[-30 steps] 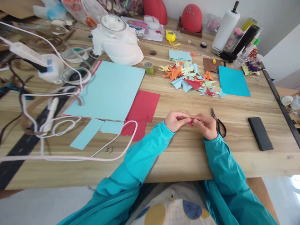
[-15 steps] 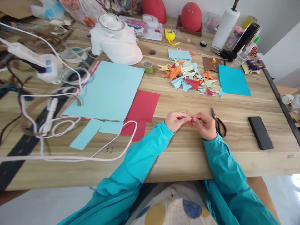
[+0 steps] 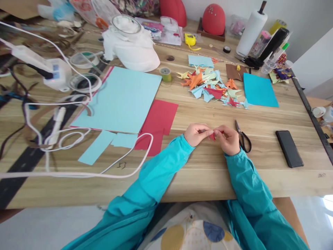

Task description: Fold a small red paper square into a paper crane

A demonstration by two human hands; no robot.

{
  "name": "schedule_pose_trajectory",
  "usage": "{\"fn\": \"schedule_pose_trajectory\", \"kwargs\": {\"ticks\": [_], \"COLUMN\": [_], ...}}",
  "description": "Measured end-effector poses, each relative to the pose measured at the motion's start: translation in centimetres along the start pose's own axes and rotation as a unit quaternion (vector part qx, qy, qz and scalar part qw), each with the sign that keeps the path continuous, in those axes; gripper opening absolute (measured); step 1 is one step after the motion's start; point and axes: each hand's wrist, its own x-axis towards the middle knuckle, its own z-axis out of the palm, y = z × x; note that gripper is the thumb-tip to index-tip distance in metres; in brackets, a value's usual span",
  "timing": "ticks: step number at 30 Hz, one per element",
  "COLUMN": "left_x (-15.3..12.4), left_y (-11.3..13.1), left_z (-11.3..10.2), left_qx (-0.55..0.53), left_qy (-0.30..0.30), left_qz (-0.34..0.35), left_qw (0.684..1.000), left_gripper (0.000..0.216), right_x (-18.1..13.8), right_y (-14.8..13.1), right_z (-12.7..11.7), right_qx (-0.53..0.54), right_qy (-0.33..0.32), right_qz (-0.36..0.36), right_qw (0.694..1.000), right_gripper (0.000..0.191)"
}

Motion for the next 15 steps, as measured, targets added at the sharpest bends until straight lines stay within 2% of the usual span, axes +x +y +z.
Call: {"fn": "schedule_pose_trajectory", "kwargs": {"ticks": [3, 7, 11, 15], "left_x": [-0.04, -0.08, -0.12, -0.17], "left_y": [0.04, 0.06, 0.05, 0.09], "left_z": [0.25, 0.54, 0.44, 0.28], "left_qx": [-0.03, -0.038, -0.033, -0.037], "left_qy": [0.011, 0.033, 0.019, 0.021], "left_qz": [-0.026, -0.016, -0.006, -0.007], "left_qw": [0.999, 0.999, 0.999, 0.999], "left_gripper": [0.03, 0.025, 0.023, 0.024], "right_x": [-0.01, -0.01, 0.02, 0.16], "right_y": [0.27, 0.41, 0.19, 0.37], "right_z": [0.02, -0.17, -0.37, -0.41], "right_qx": [-0.026, -0.017, 0.068, 0.154], "right_qy": [0.023, 0.038, 0.016, 0.008], "right_qz": [0.006, 0.022, 0.053, 0.101], "right_qw": [0.999, 0.999, 0.996, 0.983], "right_gripper": [0.018, 0.02, 0.024, 0.02]}}
